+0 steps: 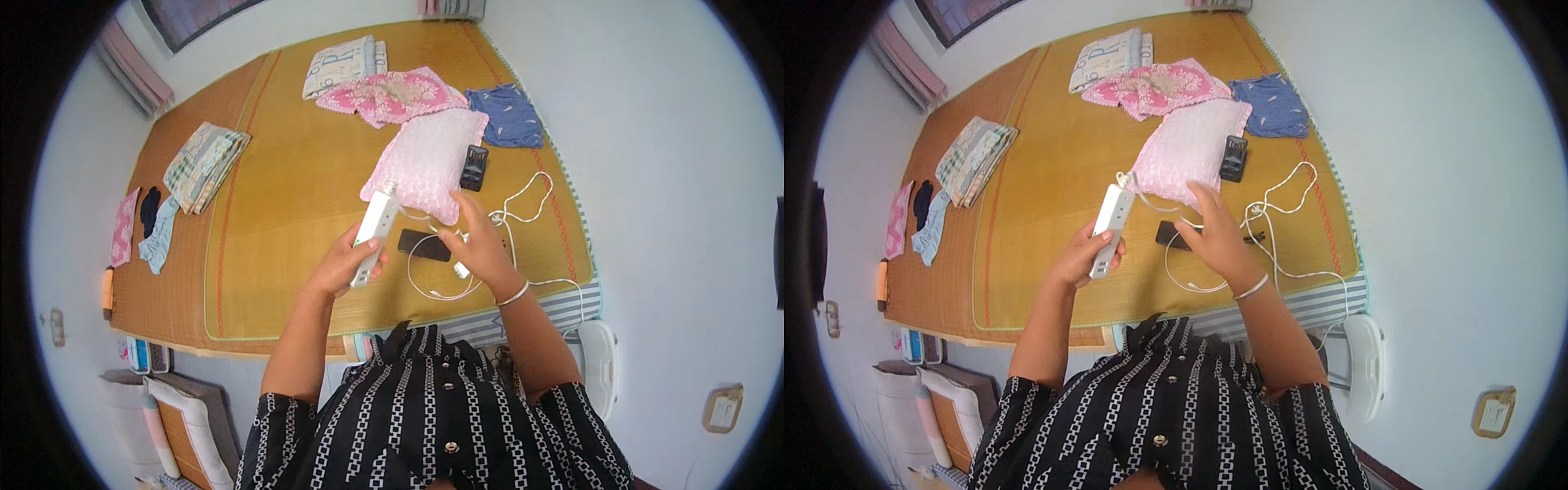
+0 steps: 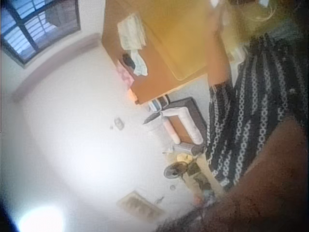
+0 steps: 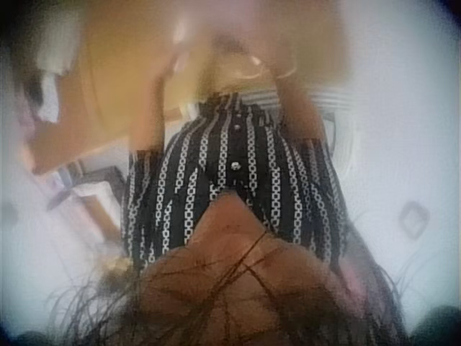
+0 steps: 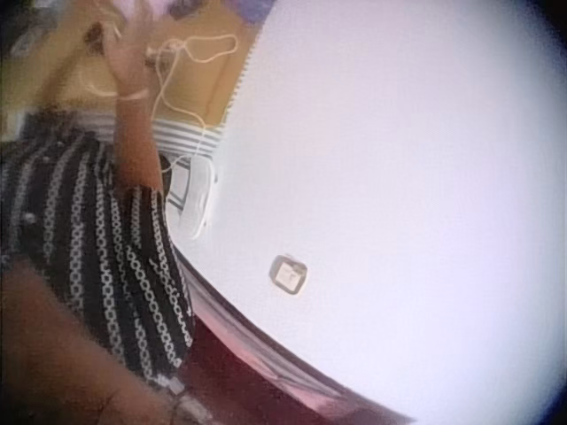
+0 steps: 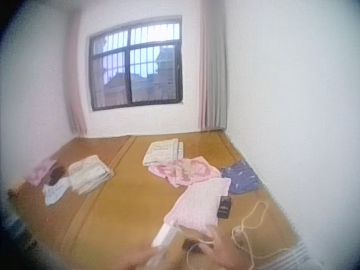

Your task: The person coils a white power strip cable and places it on the bed. They then plug the power strip into a wall socket and connect a phone charger. Finally, they fold several pieces of clothing and arrange pillows on the bed.

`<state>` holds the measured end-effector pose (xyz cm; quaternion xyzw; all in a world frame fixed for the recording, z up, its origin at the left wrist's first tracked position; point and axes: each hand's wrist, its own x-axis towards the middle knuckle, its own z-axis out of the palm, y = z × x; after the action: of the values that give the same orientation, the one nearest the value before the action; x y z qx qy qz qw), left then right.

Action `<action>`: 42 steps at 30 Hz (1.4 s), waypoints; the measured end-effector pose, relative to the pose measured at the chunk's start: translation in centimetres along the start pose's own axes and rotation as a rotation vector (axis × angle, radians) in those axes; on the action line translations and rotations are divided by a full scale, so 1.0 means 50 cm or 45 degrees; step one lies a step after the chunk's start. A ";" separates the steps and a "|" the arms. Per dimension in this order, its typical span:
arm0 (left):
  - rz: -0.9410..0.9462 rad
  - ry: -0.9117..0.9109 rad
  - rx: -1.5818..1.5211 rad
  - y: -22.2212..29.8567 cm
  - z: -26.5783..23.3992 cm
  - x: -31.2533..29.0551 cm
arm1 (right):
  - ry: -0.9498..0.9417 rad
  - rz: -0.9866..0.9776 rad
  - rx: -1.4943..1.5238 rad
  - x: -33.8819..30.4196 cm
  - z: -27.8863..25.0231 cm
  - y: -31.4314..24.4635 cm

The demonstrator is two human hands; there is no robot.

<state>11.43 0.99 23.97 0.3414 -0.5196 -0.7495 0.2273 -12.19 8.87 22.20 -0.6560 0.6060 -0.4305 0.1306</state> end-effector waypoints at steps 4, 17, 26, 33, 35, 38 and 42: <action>0.189 -0.172 -0.070 0.025 0.020 -0.022 | -0.099 -0.193 0.403 0.103 -0.033 -0.106; 0.436 0.101 -0.251 0.040 0.092 -0.047 | -0.286 0.141 0.397 -0.019 0.005 -0.216; 0.432 -0.434 0.527 0.155 0.045 -0.085 | -0.670 0.006 0.094 -0.051 -0.181 -0.228; 0.402 -0.180 -0.133 0.128 0.133 -0.076 | -0.233 0.534 1.601 -0.065 -0.181 -0.121; 0.517 0.012 -0.199 0.137 0.165 -0.048 | -0.209 0.299 0.863 -0.096 -0.109 -0.040; 0.721 0.319 0.045 0.141 0.152 -0.003 | -0.306 0.265 0.614 -0.104 -0.049 -0.163; 1.043 0.338 1.429 0.130 0.134 0.001 | -0.223 -0.272 -0.335 -0.080 -0.115 -0.187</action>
<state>6.28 2.81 31.54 0.2724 -0.8822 -0.1745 0.3422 -9.52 16.68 30.46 -0.7631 0.5702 -0.3002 0.0496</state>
